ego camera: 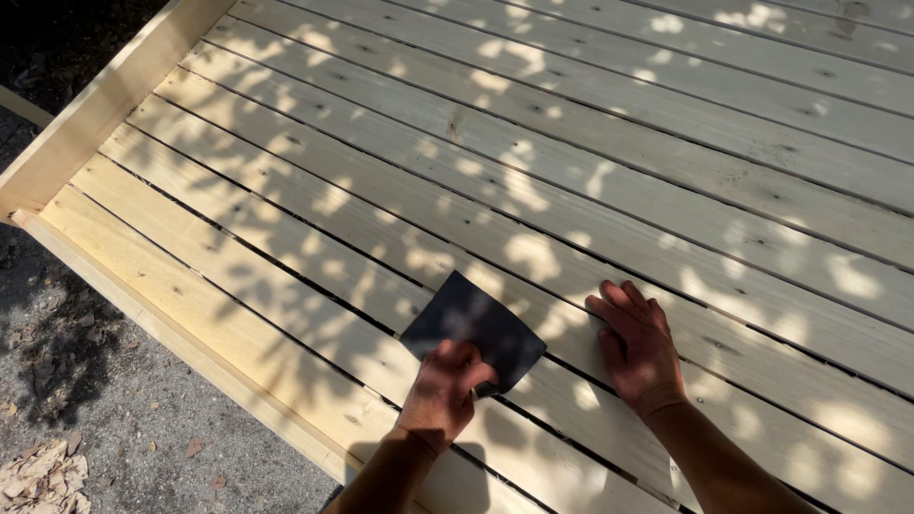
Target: The person sands the slatted wooden surface of a large furniture frame by hand, rubbing a sheet of sandpaper back and forth across the planks. They work progressively across different sections of the slatted top, steadying the frame with their free hand.
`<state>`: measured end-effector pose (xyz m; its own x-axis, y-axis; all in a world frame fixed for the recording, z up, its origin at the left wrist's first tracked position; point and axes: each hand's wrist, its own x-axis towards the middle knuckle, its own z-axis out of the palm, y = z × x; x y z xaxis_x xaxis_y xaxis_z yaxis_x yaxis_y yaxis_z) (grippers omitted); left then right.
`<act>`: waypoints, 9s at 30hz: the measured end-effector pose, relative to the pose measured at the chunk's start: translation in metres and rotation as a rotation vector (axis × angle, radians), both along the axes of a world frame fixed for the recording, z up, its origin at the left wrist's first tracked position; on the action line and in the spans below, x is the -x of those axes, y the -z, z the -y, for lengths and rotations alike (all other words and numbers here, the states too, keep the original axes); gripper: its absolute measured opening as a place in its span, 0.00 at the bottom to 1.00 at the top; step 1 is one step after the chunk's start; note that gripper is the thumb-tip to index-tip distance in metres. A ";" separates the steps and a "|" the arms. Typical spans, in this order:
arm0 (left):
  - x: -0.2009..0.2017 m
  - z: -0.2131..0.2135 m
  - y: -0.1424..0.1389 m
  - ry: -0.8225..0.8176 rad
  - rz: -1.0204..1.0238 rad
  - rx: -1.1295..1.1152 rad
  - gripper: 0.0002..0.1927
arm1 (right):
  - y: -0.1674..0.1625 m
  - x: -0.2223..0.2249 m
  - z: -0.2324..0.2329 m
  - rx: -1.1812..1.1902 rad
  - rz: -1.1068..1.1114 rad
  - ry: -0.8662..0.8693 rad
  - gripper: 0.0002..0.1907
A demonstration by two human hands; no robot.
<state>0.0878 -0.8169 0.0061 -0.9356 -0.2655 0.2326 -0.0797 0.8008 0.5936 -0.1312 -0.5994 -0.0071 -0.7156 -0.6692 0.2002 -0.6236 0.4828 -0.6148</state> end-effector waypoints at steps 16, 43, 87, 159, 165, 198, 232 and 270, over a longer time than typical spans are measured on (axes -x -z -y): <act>-0.030 0.091 -0.013 0.192 0.011 0.014 0.21 | 0.019 -0.027 0.066 -0.039 -0.045 0.338 0.17; -0.019 0.092 -0.010 0.448 -0.030 0.050 0.04 | 0.018 -0.046 0.125 -0.222 -0.121 0.511 0.21; -0.044 0.182 -0.035 -0.154 -0.098 0.052 0.19 | 0.017 -0.045 0.118 -0.222 -0.138 0.490 0.21; -0.065 0.325 -0.008 0.098 -0.031 -0.151 0.16 | -0.023 -0.102 0.315 -0.277 -0.158 0.652 0.20; -0.076 0.382 -0.011 0.118 -0.064 -0.061 0.15 | -0.016 -0.101 0.311 -0.258 -0.212 0.629 0.20; 0.000 0.351 -0.017 -0.148 -0.140 0.061 0.15 | -0.027 -0.105 0.315 -0.246 -0.203 0.652 0.20; 0.047 0.294 -0.005 0.127 -0.114 0.029 0.11 | -0.004 -0.105 0.303 -0.127 -0.068 0.617 0.25; 0.203 0.062 -0.004 0.205 0.497 0.344 0.38 | -0.015 0.109 0.098 -0.668 -0.039 0.664 0.39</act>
<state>-0.1152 -0.8789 0.0097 -0.9776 -0.0574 -0.2024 -0.1046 0.9673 0.2309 -0.2402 -0.6969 0.0079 -0.9927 -0.1113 -0.0457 -0.1081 0.9919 -0.0673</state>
